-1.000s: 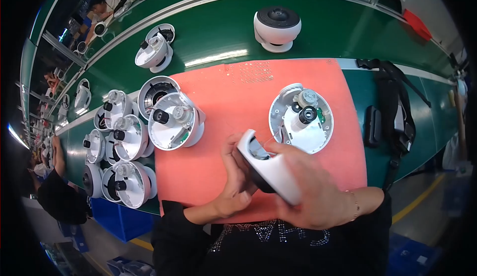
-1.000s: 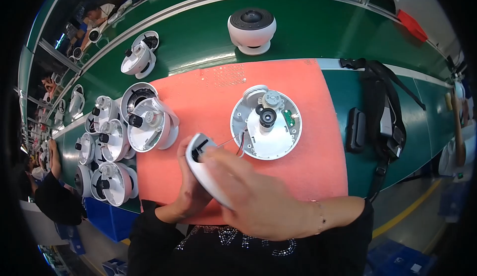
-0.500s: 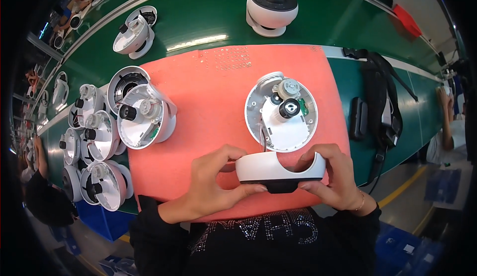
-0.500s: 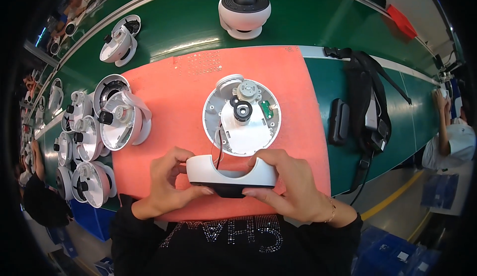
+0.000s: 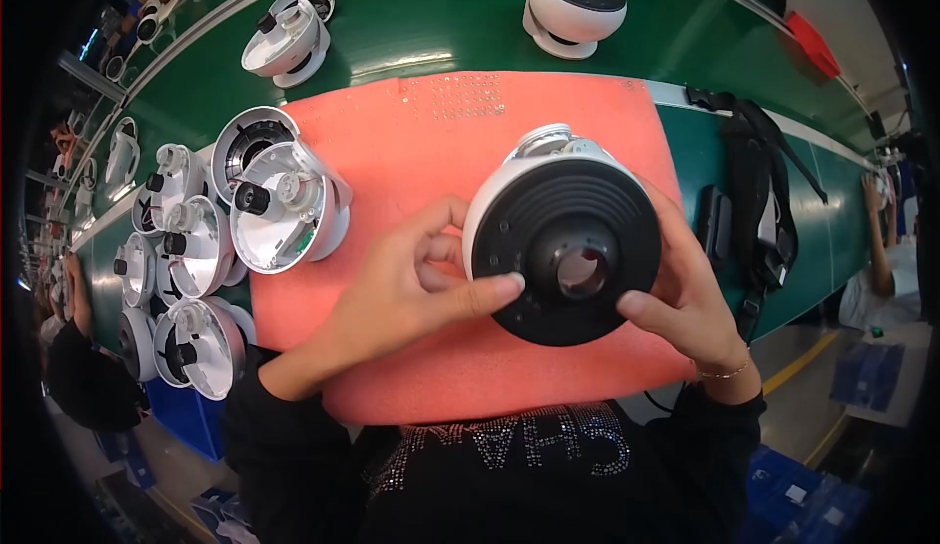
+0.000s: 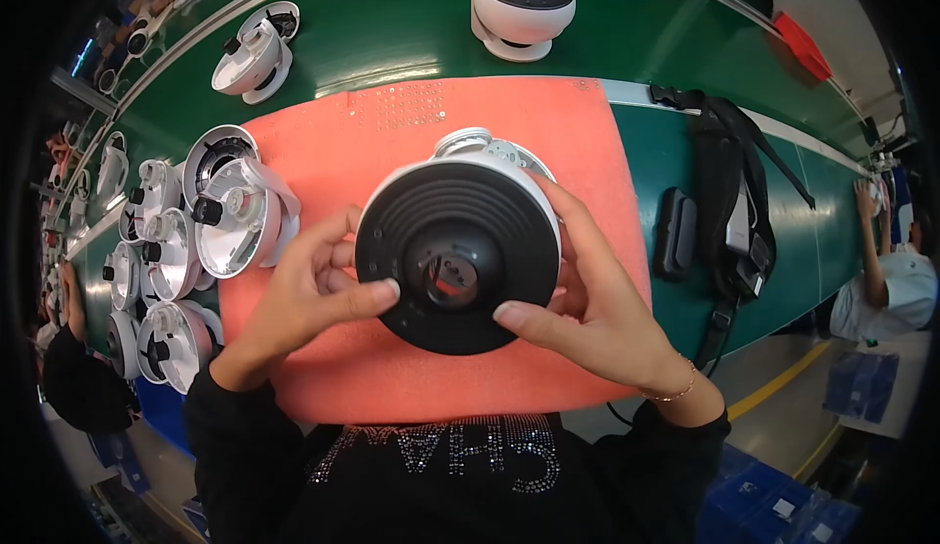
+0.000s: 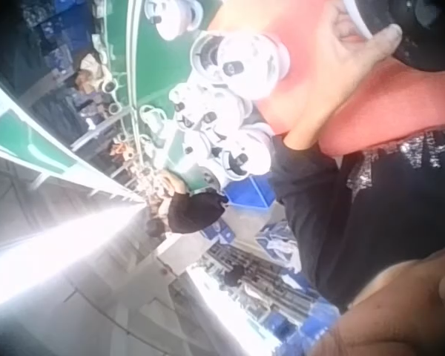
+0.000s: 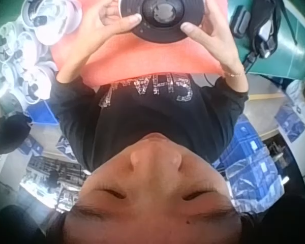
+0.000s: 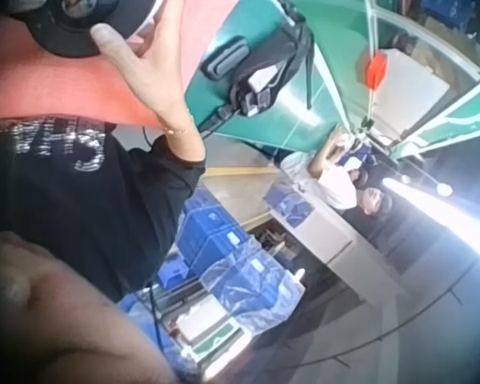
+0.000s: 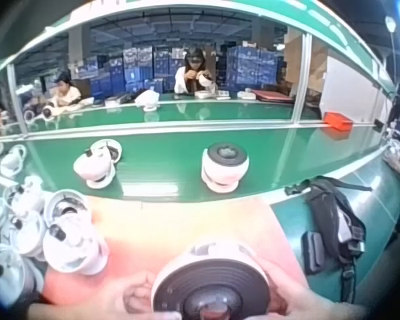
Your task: Assembling security camera components on a factory production line.
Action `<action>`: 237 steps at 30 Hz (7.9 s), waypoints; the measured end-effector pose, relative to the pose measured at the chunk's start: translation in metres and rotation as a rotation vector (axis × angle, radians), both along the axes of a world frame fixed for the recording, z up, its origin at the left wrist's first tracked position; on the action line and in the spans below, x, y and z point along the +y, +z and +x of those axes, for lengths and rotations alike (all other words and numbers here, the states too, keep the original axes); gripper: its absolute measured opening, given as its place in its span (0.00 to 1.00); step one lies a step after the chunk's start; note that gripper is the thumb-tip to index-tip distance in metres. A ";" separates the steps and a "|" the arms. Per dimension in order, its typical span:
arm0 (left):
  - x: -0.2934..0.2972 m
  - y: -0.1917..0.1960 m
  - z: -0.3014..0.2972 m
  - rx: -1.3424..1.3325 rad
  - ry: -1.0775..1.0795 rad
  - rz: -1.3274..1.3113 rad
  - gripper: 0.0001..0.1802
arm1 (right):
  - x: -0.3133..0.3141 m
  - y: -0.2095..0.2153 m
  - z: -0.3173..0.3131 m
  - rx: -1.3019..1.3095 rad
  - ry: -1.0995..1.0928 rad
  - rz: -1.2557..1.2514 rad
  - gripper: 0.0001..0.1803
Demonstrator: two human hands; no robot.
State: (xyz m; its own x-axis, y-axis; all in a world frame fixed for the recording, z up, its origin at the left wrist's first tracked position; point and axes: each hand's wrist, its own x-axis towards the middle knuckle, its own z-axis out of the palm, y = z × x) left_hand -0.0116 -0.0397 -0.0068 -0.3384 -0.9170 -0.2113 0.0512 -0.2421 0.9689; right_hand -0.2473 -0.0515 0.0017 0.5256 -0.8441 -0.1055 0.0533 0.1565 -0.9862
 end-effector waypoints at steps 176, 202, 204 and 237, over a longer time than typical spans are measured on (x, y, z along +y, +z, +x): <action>-0.031 0.018 -0.010 -0.767 -0.106 -0.602 0.20 | -0.038 0.006 -0.023 0.391 -0.097 -0.366 0.10; -0.061 0.002 -0.002 -0.895 -0.173 -0.521 0.25 | -0.078 -0.021 -0.010 0.541 -0.089 -0.432 0.13; -0.058 0.005 -0.001 -0.881 -0.171 -0.516 0.25 | -0.075 -0.019 -0.010 0.548 -0.073 -0.490 0.12; -0.081 0.007 0.003 -0.884 -0.401 -0.468 0.28 | -0.060 0.019 0.008 0.624 0.360 -1.087 0.24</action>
State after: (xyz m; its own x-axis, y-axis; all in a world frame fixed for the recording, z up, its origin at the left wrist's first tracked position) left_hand -0.0086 -0.1205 0.0000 -0.5321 -0.8261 -0.1853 -0.7129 0.3191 0.6244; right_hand -0.2394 -0.1113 0.0209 0.8495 -0.4742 0.2312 -0.3342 -0.8228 -0.4597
